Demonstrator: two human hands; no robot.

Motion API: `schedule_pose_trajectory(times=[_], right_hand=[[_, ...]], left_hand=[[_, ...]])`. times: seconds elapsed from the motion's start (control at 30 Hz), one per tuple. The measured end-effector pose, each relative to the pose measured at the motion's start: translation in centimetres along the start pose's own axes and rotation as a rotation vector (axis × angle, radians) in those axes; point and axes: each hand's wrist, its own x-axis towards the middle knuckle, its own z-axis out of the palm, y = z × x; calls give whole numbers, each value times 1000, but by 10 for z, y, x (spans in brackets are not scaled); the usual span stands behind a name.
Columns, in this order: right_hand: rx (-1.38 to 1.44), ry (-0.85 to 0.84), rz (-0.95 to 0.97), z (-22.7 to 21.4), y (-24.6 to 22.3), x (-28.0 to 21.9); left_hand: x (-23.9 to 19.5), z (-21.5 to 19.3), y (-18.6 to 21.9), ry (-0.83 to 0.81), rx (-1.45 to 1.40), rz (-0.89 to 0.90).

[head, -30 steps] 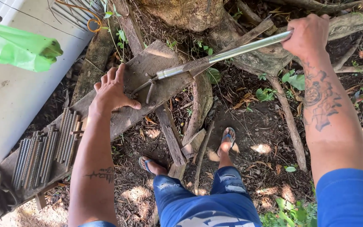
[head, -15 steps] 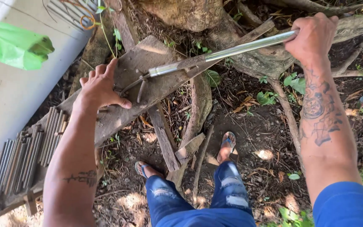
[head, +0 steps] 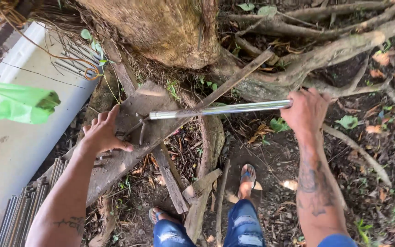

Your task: Manually bending pieces of rebar using a hollow pipe as a lever.

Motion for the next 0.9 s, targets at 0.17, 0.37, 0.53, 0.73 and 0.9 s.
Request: schedule_pose_trajectory(times=[0.17, 0.37, 0.53, 0.73, 0.9], right_hand=[[18, -55, -28, 16, 15, 20], [73, -138, -110, -1, 14, 33], [45, -182, -161, -10, 17, 50], [66, -272, -205, 11, 38, 44], [49, -267, -200, 11, 42, 41]], left_hand=[[0, 9, 0, -46, -30, -10], [1, 9, -3, 7, -128, 7], [-3, 10, 1, 27, -152, 19], [1, 10, 1, 30, -149, 31], [-8, 5, 3, 6, -151, 21]])
